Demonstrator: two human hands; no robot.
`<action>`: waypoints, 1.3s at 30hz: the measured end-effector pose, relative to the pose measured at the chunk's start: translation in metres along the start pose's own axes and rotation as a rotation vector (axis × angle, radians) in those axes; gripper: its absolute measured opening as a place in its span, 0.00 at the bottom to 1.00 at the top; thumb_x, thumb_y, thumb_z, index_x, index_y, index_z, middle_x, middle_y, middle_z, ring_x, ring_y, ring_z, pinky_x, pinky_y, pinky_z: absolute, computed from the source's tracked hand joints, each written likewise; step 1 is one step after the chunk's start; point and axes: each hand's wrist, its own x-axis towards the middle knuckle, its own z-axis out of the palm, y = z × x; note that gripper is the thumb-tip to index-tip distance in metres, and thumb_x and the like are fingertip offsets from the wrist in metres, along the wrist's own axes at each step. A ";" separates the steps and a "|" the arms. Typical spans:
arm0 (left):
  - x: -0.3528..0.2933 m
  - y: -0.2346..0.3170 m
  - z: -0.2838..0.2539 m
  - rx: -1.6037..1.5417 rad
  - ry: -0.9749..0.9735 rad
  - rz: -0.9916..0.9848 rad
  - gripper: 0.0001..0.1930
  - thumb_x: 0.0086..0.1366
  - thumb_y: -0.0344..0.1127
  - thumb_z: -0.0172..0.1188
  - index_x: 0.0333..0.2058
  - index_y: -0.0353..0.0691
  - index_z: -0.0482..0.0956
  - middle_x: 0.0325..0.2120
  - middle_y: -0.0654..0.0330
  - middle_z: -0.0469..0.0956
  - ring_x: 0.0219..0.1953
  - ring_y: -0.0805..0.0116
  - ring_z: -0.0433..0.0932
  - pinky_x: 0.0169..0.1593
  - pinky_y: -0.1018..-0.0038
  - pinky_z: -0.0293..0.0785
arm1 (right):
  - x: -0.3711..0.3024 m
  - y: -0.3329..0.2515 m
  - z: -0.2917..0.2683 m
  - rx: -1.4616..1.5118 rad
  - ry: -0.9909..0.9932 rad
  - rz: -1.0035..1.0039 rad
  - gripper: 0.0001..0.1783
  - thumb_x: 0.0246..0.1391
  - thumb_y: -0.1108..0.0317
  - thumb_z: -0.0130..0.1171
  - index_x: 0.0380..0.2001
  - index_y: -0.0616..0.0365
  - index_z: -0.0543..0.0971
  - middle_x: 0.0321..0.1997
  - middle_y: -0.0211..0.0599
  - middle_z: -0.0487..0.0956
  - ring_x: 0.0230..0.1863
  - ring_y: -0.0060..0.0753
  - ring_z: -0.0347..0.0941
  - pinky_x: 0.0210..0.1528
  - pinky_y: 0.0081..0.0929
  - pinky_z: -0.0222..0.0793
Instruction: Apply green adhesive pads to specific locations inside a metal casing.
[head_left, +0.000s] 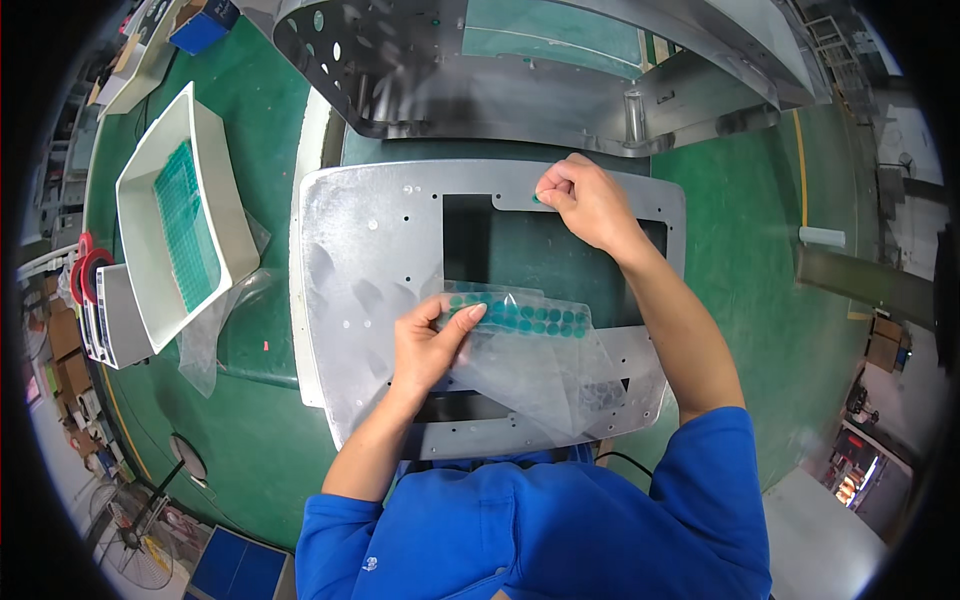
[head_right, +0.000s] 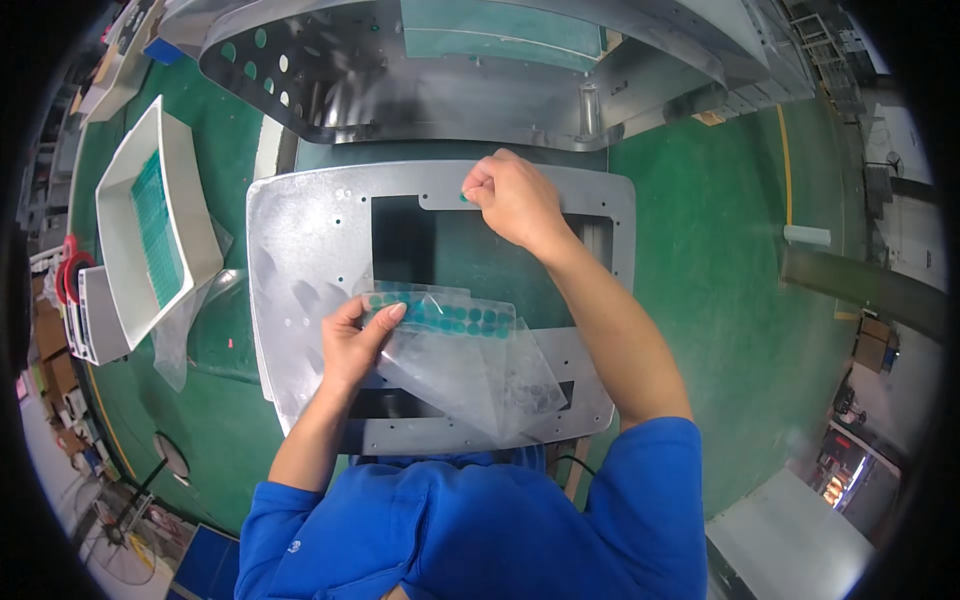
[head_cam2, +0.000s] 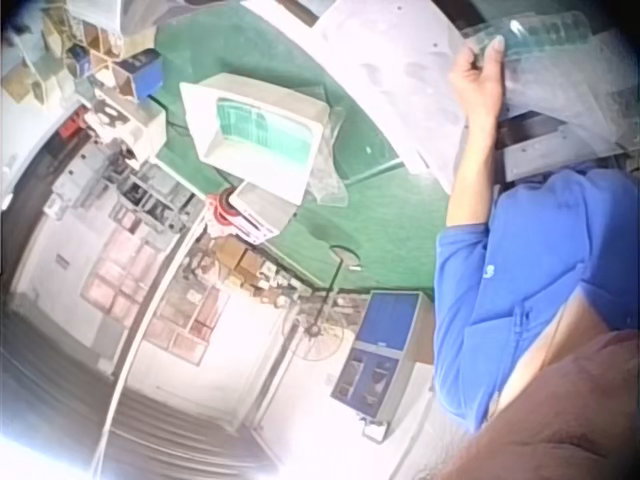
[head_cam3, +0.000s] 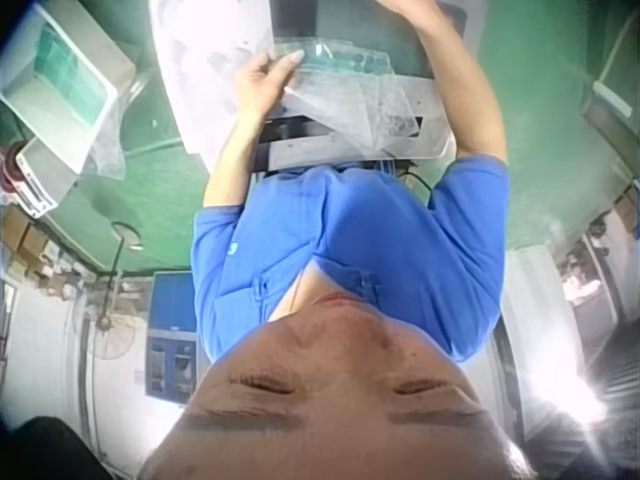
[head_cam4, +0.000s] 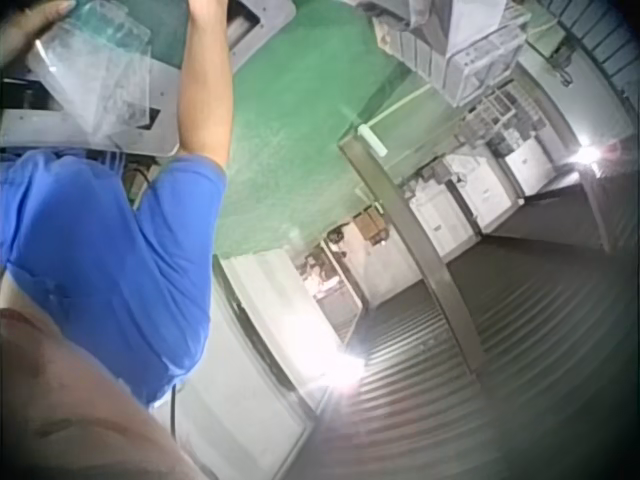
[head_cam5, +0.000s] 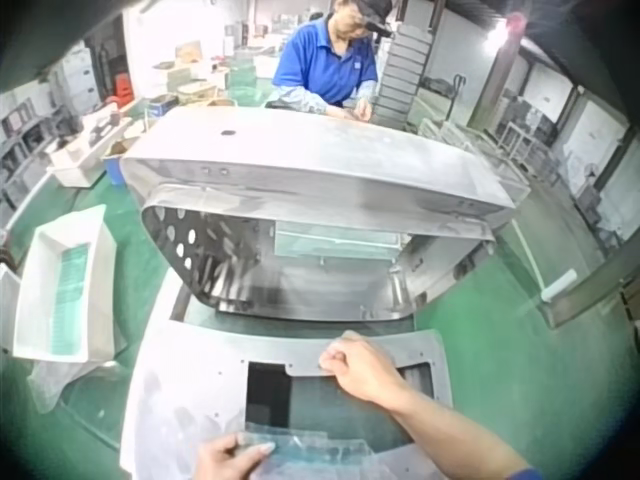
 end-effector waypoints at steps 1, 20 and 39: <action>0.000 0.000 0.000 0.002 -0.001 0.001 0.06 0.53 0.33 0.60 0.25 0.35 0.76 0.10 0.70 0.67 0.10 0.85 0.61 0.13 0.87 0.52 | 0.000 0.000 0.000 0.000 0.004 -0.005 0.02 0.43 0.69 0.54 0.22 0.54 0.75 0.27 0.30 0.70 0.31 0.31 0.68 0.34 0.29 0.62; -0.032 0.015 -0.019 -0.085 0.071 0.070 0.06 0.53 0.30 0.60 0.26 0.34 0.76 0.13 0.70 0.69 0.12 0.86 0.61 0.15 0.87 0.52 | 0.011 0.001 -0.008 -0.011 0.049 0.046 0.10 0.34 0.68 0.63 0.23 0.53 0.73 0.19 0.28 0.69 0.22 0.26 0.65 0.26 0.25 0.61; -0.091 0.004 -0.080 0.212 0.216 0.235 0.06 0.49 0.31 0.62 0.24 0.34 0.77 0.13 0.65 0.71 0.15 0.83 0.64 0.18 0.83 0.58 | -0.123 -0.127 0.084 0.428 -0.155 -0.528 0.04 0.40 0.79 0.57 0.24 0.64 0.75 0.26 0.34 0.76 0.30 0.21 0.70 0.33 0.19 0.66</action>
